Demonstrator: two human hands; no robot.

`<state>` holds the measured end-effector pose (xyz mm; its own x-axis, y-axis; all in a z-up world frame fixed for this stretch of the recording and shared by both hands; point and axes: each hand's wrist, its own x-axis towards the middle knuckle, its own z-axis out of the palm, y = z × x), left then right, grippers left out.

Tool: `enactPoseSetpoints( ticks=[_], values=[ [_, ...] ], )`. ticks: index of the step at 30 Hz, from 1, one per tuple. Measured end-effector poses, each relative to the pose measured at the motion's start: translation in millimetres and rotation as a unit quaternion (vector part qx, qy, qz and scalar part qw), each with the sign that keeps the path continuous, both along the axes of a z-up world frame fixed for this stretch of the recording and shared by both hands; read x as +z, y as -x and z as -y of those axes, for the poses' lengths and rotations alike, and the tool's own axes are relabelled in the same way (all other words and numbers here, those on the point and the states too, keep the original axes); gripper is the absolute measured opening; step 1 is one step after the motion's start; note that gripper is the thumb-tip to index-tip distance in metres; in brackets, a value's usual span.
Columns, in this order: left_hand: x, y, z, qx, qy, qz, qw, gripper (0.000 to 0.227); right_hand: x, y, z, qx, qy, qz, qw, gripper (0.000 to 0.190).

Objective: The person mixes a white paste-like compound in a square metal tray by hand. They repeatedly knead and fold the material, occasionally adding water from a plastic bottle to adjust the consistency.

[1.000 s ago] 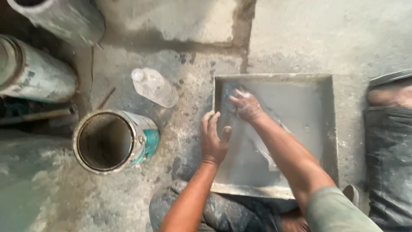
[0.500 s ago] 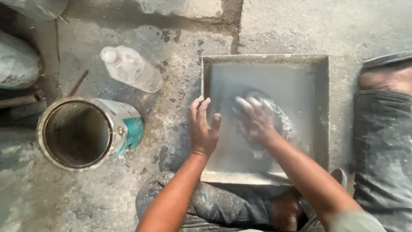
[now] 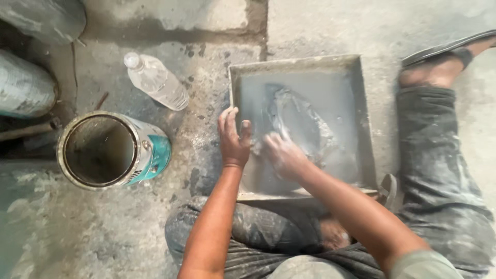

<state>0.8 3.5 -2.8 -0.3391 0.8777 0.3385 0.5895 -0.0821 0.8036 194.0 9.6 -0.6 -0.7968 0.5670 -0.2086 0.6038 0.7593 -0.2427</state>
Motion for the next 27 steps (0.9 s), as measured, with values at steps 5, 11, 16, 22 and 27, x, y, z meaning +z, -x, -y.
enactPoseSetpoints(
  ticks=[5,11,16,22,27],
  values=[
    [3,-2,9,0.008,0.018,-0.006,1.0,0.057,5,-111,-4,0.009,-0.062,0.047,0.997,0.067],
    [6,-3,4,0.01,0.057,0.023,0.998,0.065,-44,-102,-71,-0.283,-0.05,-0.304,0.908,0.045],
    [6,-2,1,-0.013,0.059,0.021,0.998,0.073,-46,1,-139,-0.241,0.062,-0.308,0.918,0.062],
    [7,-6,8,0.008,0.049,-0.001,0.999,0.073,0,62,-99,-0.113,0.02,-0.015,0.993,0.056],
    [2,-2,7,0.006,0.028,0.0,1.0,0.067,39,-43,-46,0.106,-0.062,-0.136,0.983,0.046]
  ],
)
